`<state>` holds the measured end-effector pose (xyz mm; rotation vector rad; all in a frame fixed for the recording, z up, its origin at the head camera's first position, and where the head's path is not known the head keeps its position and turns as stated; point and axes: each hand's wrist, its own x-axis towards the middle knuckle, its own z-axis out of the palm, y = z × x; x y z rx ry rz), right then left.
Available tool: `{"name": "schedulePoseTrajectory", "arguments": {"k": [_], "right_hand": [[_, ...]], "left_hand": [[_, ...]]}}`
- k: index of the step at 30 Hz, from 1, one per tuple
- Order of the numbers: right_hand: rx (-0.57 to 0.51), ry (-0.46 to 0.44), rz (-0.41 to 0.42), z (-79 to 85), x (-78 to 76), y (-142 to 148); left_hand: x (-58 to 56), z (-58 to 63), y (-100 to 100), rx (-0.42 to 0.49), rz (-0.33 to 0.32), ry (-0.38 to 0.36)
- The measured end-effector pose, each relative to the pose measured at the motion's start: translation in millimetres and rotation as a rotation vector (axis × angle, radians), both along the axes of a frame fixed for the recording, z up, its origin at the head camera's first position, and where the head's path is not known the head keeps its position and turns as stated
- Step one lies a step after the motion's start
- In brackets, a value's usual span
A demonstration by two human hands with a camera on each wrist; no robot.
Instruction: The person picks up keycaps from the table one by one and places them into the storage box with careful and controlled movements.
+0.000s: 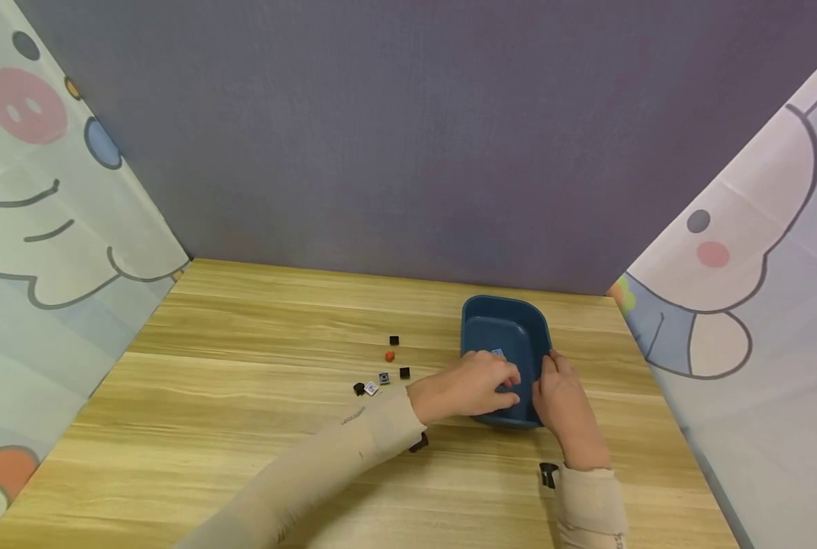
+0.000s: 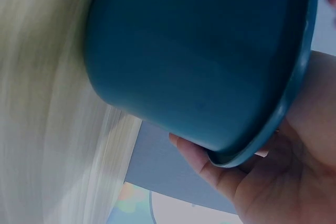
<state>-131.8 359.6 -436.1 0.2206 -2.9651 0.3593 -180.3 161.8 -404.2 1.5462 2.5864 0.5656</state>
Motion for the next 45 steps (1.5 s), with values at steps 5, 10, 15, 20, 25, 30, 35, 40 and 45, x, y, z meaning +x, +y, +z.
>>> {"name": "schedulePoseTrajectory", "arguments": {"k": [5,10,15,20,25,30,35,40,45], "right_hand": [[-0.001,0.005,-0.014,-0.6,-1.7,-1.0],[0.004,-0.008,-0.023,-0.4,-2.9,-1.2],[-0.004,-0.035,-0.027,0.3,-2.8,-1.5],[-0.007,-0.047,-0.034,2.0,-2.1,-2.6],[0.007,-0.044,-0.036,0.7,-2.4,-2.6],[0.010,-0.033,-0.034,-0.4,-3.2,-3.3],[0.013,-0.037,-0.041,-0.4,-3.7,-2.5],[0.018,-0.054,-0.043,0.1,-3.8,-3.2],[0.017,-0.043,-0.038,0.6,-3.2,-3.6]], "left_hand": [[4.2,10.3,-27.6,0.083,0.017,-0.008],[4.3,14.2,-59.7,0.127,0.080,-0.055],[0.2,15.7,-93.1,0.176,0.143,-0.058],[-5.7,17.8,-123.5,0.204,0.224,-0.060],[-8.0,13.1,-146.7,0.218,0.288,-0.064],[-6.3,3.7,-167.2,0.204,0.316,-0.086],[-7.5,-6.3,-184.8,0.188,0.314,-0.124],[-11.2,-17.3,-202.7,0.116,0.255,-0.091],[-14.5,-27.5,-213.5,0.046,0.185,-0.075]]}}
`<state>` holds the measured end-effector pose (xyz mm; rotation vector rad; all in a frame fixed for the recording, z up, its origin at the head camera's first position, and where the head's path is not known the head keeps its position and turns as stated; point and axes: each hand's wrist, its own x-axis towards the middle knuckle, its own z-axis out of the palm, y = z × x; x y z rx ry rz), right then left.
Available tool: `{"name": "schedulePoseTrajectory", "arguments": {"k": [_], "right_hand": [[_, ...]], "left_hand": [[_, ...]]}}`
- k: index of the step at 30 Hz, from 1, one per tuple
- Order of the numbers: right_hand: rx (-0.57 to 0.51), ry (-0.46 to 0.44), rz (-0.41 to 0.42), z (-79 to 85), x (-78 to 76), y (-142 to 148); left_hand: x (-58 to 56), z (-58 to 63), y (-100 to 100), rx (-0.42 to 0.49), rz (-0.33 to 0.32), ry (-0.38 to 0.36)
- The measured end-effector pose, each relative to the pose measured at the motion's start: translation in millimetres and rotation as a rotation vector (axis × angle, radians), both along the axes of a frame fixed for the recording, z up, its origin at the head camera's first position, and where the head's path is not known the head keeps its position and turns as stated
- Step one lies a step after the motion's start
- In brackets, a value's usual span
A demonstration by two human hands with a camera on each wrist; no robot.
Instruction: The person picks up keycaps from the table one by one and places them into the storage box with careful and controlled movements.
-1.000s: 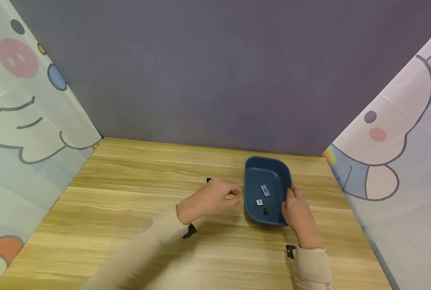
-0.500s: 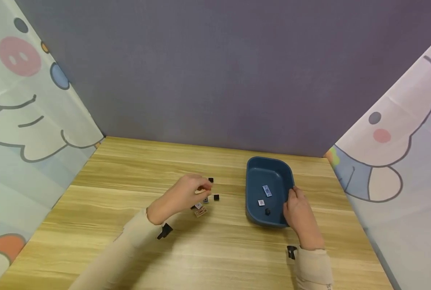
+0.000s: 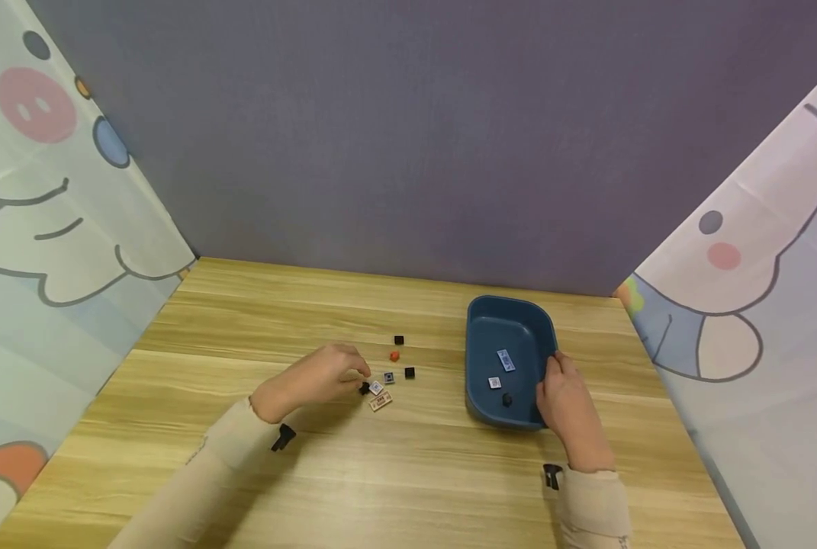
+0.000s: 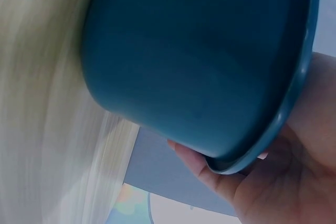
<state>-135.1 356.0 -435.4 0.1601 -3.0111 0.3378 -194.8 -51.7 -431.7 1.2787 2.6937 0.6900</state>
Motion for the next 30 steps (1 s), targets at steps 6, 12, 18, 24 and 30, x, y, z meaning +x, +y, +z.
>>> {"name": "schedulePoseTrajectory", "arguments": {"k": [6,12,18,24,30], "right_hand": [[-0.005,0.004,0.009,0.7,0.0,-0.1],[-0.008,-0.005,0.007,1.7,-1.0,-1.2],[-0.012,0.002,0.008,0.9,-1.2,-0.6],[-0.018,-0.002,0.008,0.6,-1.5,-0.3],[-0.030,-0.021,-0.001,2.3,-0.7,-0.6]], "left_hand": [[-4.3,-10.5,-1.7,-0.042,-0.022,-0.003],[-6.8,-17.9,-0.1,-0.085,-0.008,-0.006],[-8.7,-20.5,-0.1,-0.103,-0.009,-0.010],[-9.7,-20.5,0.3,-0.098,-0.006,-0.034],[-9.7,-20.8,1.0,-0.103,-0.004,-0.032]]}}
